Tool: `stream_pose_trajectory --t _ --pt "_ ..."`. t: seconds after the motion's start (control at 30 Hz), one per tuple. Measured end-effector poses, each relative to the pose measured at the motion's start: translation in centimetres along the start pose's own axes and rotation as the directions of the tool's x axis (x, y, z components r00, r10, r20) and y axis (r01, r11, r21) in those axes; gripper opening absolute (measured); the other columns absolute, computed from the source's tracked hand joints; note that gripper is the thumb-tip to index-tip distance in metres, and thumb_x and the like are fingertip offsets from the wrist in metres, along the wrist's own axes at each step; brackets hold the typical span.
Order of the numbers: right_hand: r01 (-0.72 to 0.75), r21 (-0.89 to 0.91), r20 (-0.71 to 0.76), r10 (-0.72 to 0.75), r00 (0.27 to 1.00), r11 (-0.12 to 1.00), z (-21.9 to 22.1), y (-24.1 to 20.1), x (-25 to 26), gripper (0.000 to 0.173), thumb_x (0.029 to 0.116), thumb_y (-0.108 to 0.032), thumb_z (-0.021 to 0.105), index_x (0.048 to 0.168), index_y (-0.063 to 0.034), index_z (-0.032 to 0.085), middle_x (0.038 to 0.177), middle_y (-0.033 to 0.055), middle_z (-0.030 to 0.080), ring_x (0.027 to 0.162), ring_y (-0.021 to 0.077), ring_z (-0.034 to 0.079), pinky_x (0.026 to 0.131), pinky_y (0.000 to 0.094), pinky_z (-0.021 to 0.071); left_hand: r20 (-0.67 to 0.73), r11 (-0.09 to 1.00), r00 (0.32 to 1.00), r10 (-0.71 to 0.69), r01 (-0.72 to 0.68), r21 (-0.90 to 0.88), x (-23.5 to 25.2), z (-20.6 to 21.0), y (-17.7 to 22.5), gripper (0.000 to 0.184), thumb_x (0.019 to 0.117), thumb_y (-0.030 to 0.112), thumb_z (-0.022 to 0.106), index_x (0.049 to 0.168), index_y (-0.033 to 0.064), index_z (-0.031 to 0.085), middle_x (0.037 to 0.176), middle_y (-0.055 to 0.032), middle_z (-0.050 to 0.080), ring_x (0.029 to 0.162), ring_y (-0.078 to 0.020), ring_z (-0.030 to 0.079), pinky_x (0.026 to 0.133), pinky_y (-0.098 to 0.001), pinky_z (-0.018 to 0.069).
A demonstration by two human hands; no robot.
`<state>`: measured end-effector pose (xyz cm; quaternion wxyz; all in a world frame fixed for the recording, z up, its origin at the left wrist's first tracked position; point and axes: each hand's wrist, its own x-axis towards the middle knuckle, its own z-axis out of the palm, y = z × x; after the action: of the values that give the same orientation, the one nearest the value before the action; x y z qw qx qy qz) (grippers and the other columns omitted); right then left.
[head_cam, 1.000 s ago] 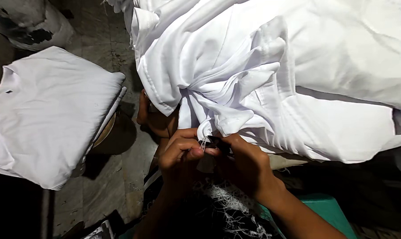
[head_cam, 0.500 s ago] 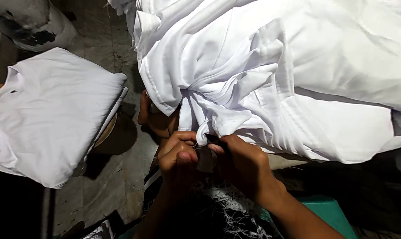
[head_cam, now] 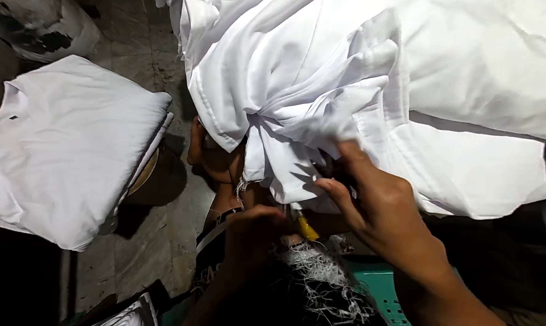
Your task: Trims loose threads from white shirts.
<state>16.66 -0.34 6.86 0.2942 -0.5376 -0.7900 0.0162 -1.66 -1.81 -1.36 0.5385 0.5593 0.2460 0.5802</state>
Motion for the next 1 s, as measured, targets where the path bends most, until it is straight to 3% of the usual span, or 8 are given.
stream_pose_trajectory --t 0.03,0.1,0.17,0.27,0.4,0.67,0.77,1.0 --pt "-0.045 0.025 0.008 0.045 0.999 0.999 0.0 0.3 0.0 0.053 0.1048 -0.021 0.052 0.143 0.0159 0.045 0.076 0.0123 0.06 0.06 0.013 0.052 0.056 0.023 0.0439 0.029 0.988 0.999 -0.034 0.038 -0.153 0.2 0.7 -0.6 0.018 0.105 0.024 0.055 0.103 0.0157 0.071 0.103 0.0092 0.075 0.095 0.0006 0.07 0.084 -0.0203 0.0584" --pt "-0.146 0.048 0.028 0.145 0.989 0.988 0.5 1.2 0.0 0.061 0.104 -0.02 0.052 0.151 0.0156 0.035 0.076 0.0116 0.061 0.06 0.0121 0.052 0.056 0.0245 0.0449 0.008 0.934 0.998 -0.054 0.054 -0.354 0.6 2.0 -1.7 0.017 0.1033 0.029 0.058 0.102 0.0219 0.074 0.105 0.0106 0.073 0.105 -0.004 0.069 0.097 -0.0288 0.0562" --pt "-0.167 0.06 -0.004 0.168 0.986 0.984 1.1 1.7 -0.5 0.056 0.1039 -0.019 0.052 0.147 0.0152 0.041 0.081 0.0132 0.064 0.064 0.0131 0.057 0.061 0.0252 0.0488 -0.091 0.879 0.994 -0.068 0.017 -0.476 1.3 2.8 -1.8 0.017 0.1013 0.028 0.062 0.098 0.0208 0.076 0.106 0.0081 0.073 0.11 -0.008 0.068 0.104 -0.0349 0.0538" --pt "-0.046 0.025 -0.122 0.048 0.991 0.999 1.6 1.3 -1.6 0.041 0.1051 -0.019 0.054 0.128 0.0142 0.056 0.086 0.0181 0.065 0.072 0.0163 0.061 0.068 0.023 0.0509 -0.165 0.836 0.985 -0.051 -0.048 -0.547 1.9 3.2 -1.3 0.015 0.1008 0.025 0.062 0.099 0.0193 0.076 0.102 0.0054 0.076 0.106 -0.009 0.071 0.101 -0.033 0.0557" --pt "0.067 -0.083 -0.142 -0.078 0.987 0.994 1.8 1.0 -2.2 0.026 0.1052 -0.02 0.054 0.106 0.0051 0.062 0.083 0.0168 0.065 0.076 0.02 0.064 0.071 0.0235 0.0514 -0.169 0.84 0.986 -0.013 -0.081 -0.537 2.0 3.2 -1.2 0.016 0.101 0.024 0.062 0.102 0.0184 0.077 0.103 0.0051 0.076 0.105 -0.0079 0.071 0.101 -0.0311 0.0555" --pt "0.111 -0.108 -0.12 -0.124 0.985 0.988 1.8 1.1 -1.7 0.025 0.1046 -0.018 0.054 0.102 0.0053 0.064 0.082 0.0163 0.064 0.072 0.0209 0.062 0.067 0.0241 0.05 -0.133 0.897 0.99 0.05 -0.103 -0.43 2.1 2.8 -1.1 0.016 0.1012 0.021 0.062 0.103 0.0162 0.077 0.117 0.0044 0.074 0.115 -0.0086 0.067 0.106 -0.0319 0.0522" --pt "0.147 -0.083 -0.13 -0.157 0.979 0.986 2.0 1.2 -1.6 0.021 0.1031 -0.013 0.055 0.095 0.0029 0.067 0.079 0.0148 0.065 0.072 0.0199 0.063 0.068 0.0237 0.0505 -0.106 0.928 0.991 0.076 -0.109 -0.356 1.9 2.4 -1.0 0.016 0.1021 0.024 0.061 0.103 0.0183 0.076 0.116 0.0077 0.071 0.114 -0.0061 0.066 0.105 -0.0312 0.0523" --pt "0.176 -0.078 -0.048 -0.18 0.983 0.981 1.1 1.0 -1.7 0.026 0.1055 -0.018 0.053 0.099 0.0035 0.066 0.08 0.0149 0.065 0.072 0.02 0.064 0.068 0.0233 0.0511 -0.048 0.959 0.987 0.154 -0.161 -0.235 2.2 2.1 -0.8 0.018 0.1045 0.027 0.057 0.104 0.0206 0.073 0.117 0.0121 0.069 0.116 -0.0012 0.062 0.105 -0.0274 0.0499"
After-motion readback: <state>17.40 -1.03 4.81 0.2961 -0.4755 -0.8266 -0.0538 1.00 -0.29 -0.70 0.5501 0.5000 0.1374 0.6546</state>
